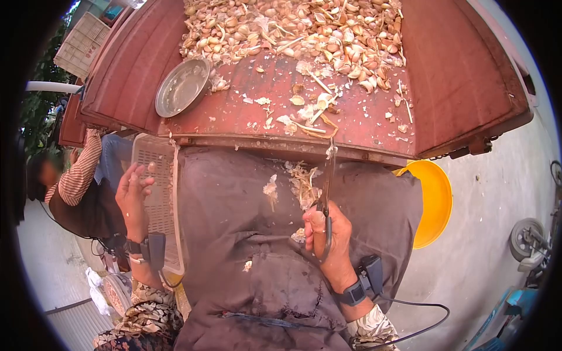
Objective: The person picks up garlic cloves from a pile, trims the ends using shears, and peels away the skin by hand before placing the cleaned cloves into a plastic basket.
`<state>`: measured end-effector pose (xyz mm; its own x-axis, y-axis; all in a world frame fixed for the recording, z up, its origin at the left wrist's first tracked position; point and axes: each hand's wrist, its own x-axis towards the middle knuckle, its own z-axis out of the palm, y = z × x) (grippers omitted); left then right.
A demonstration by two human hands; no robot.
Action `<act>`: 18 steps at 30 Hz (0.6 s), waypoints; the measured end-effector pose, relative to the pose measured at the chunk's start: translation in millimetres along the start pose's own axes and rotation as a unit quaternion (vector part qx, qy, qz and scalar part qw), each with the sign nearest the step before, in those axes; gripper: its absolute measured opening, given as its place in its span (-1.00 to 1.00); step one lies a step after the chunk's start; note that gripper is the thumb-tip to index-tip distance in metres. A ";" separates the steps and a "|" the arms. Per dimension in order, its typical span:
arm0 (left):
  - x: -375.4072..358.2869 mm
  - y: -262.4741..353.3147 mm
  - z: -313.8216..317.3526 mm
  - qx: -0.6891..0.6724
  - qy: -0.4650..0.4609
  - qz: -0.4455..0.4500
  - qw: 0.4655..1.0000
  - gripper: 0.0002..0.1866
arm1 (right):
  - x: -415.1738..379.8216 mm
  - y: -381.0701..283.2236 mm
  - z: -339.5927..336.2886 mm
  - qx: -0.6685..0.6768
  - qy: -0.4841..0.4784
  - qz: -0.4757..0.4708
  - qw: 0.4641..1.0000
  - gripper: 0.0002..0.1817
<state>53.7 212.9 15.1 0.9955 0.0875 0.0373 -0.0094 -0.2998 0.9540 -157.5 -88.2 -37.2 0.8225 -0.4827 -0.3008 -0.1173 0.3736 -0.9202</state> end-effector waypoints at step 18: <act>-60.8 33.5 106.5 -0.449 -0.261 -0.214 0.827 -0.63 | -3.6 8.4 -2.9 -0.051 -0.003 -0.012 0.999 -0.54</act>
<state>2.9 96.3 13.0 0.8283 -0.4898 -0.2720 0.5221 0.4988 0.6918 -163.1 -85.6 -44.5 0.8285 -0.4862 -0.2778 -0.1539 0.2793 -0.9478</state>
